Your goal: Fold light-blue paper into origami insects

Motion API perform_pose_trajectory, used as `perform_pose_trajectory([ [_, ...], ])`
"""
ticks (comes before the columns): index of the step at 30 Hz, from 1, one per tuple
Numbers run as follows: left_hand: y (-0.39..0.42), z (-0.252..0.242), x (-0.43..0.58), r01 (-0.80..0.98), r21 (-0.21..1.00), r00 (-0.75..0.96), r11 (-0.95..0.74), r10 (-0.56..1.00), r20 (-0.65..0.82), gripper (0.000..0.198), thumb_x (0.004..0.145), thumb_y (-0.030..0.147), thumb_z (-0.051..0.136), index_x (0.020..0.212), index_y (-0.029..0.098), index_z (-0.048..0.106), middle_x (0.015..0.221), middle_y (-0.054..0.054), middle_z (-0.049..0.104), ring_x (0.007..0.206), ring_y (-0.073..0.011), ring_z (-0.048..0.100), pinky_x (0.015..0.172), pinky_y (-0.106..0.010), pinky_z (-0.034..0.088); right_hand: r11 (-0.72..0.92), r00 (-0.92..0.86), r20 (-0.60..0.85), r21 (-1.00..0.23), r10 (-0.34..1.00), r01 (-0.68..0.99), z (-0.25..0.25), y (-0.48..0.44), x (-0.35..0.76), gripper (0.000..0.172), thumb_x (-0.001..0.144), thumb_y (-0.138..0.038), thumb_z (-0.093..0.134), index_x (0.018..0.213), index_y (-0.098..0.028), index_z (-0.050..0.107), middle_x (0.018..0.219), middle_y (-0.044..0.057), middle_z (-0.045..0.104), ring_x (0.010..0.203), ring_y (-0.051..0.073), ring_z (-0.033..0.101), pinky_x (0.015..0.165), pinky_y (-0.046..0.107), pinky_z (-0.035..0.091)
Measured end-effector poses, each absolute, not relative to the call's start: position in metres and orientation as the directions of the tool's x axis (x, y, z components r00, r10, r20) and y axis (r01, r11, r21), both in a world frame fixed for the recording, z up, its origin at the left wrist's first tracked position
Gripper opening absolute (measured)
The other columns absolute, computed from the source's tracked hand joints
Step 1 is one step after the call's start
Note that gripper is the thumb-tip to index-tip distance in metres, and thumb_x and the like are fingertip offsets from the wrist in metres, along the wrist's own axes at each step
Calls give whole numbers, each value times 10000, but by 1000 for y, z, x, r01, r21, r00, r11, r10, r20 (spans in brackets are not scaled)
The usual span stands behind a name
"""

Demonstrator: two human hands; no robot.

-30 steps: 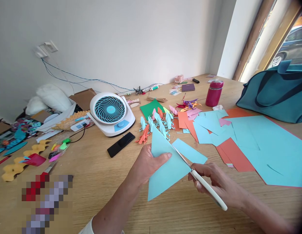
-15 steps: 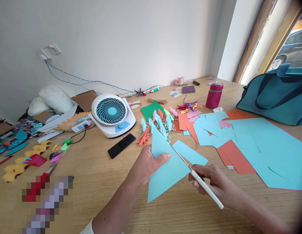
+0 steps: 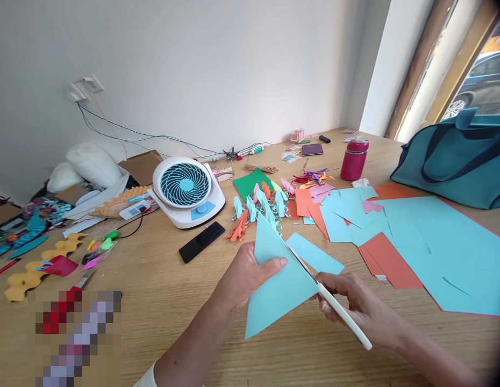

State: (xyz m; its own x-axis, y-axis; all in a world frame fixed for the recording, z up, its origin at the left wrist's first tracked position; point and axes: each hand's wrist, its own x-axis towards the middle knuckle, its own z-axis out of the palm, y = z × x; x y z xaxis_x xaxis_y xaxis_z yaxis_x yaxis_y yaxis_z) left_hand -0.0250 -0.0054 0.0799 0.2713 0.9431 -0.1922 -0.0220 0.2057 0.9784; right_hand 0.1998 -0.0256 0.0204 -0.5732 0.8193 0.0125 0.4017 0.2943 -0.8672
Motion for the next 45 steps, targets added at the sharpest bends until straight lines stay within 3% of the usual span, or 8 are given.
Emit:
perform_pose_trajectory([
  [16,-7,81,-19,29,975,284,222,933,-221,354,651,419,815,793,125,676,721,-44,678,666,-179,632,665,-306,530,297,-570,78,-906,818,302,4,-22,200,380,909,-477,549,690,-209,393,552,-59,391,529,99,310,506,255,224],
  [24,0,74,-28,-124,969,293,215,940,-171,318,709,344,819,934,152,706,875,-45,738,768,-177,680,767,-321,551,129,-470,41,-979,882,157,7,-17,202,376,924,-554,488,776,-208,494,648,-26,467,600,129,439,554,258,363],
  [27,9,69,-31,-143,959,288,244,938,-196,355,685,343,840,959,163,704,899,-42,749,787,-176,691,781,-313,549,155,-325,29,-915,945,371,6,-9,207,352,927,-547,476,816,-216,517,639,-25,470,591,136,443,536,259,339],
  [30,17,59,-35,-104,952,281,289,926,-250,447,657,362,855,1021,158,694,922,-58,752,820,-191,700,811,-331,546,202,-205,80,-697,976,688,1,0,216,272,904,-478,512,800,-227,500,641,-20,511,557,138,434,503,261,274],
  [33,21,43,-41,38,949,279,314,908,-312,510,640,394,851,1034,126,670,956,-96,746,856,-223,703,809,-353,546,254,-214,137,-497,967,830,-5,7,224,215,892,-428,505,812,-229,502,707,3,595,576,152,488,522,273,272],
  [36,15,22,-46,335,927,196,166,951,-241,504,700,329,795,1126,134,610,1010,-103,728,883,-245,697,794,-379,548,304,-262,164,-349,951,886,-8,12,231,227,892,-429,484,800,-223,506,746,22,638,612,171,526,573,292,296],
  [42,-11,-4,-47,870,474,95,-135,990,107,819,742,192,739,1457,142,344,1368,-178,536,1273,-315,510,1065,-494,409,302,-282,111,-261,953,917,-7,15,232,227,888,-422,476,800,-217,513,776,30,662,689,194,578,617,296,312],
  [45,-21,-14,-49,892,339,246,-298,951,187,593,887,207,580,1443,145,385,1484,-167,435,1398,-277,389,1143,-462,347,297,-274,124,-251,954,921,-8,16,231,240,889,-431,468,793,-216,518,763,28,660,668,187,574,610,295,309],
])
